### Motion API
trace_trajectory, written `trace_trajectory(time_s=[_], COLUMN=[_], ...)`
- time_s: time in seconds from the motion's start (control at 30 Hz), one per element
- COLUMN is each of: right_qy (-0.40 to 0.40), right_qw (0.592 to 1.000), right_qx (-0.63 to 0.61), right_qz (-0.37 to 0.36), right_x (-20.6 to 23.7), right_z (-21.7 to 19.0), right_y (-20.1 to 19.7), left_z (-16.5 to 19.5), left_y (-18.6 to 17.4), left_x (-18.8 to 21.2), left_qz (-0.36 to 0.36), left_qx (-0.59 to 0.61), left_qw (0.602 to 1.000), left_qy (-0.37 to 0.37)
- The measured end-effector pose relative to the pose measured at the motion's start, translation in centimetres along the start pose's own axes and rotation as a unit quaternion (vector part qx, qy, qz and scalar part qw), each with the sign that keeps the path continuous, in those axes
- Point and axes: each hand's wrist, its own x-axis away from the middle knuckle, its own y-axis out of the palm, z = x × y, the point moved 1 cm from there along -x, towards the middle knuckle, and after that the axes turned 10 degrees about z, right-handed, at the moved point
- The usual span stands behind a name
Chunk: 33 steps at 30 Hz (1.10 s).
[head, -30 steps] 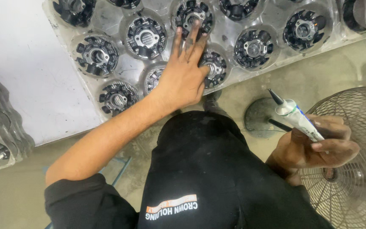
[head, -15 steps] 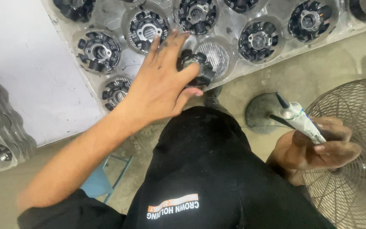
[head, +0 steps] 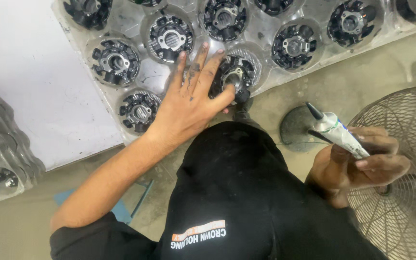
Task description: The person sits at a workbench and applies adhesive from a tube onto the pins of small black mechanical components, one at a time, then places each treated component back into a plastic tray. They pick the next component from the tray and repeat the application.
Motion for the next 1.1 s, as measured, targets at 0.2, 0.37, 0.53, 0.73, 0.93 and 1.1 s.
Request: trace_trajectory(time_s=[0.2,0.37,0.53,0.73,0.93,1.1], right_qy=[0.000,0.018,0.005,0.133,0.192,0.230], right_qw=[1.000,0.999,0.999,0.987,0.970,0.958], right_qx=[0.012,0.020,0.029,-0.017,-0.124,-0.145], right_qz=[-0.001,0.026,0.024,0.091,0.085,0.086], right_x=[-0.4,-0.6,-1.6,-0.9,-1.0,0.5], right_z=[0.1,0.4,1.6,1.9,2.1,2.0], right_y=[-0.5,-0.8,-2.6,-2.8,-2.2,-1.8], left_z=[-0.5,-0.5,1.4,6.3,8.1,7.1], left_y=[3.1,4.8,5.7,13.4,8.9,0.5], left_x=[-1.9,-4.4,-7.8,-13.9,-11.0,-5.0], left_qz=[-0.023,-0.068,-0.018,-0.013,0.045,0.017], left_qx=[0.075,0.126,0.136,0.030,0.223,0.552], left_qw=[0.997,0.988,0.987,0.998,0.955,0.799], left_qy=[-0.024,-0.052,-0.082,-0.062,-0.191,-0.238])
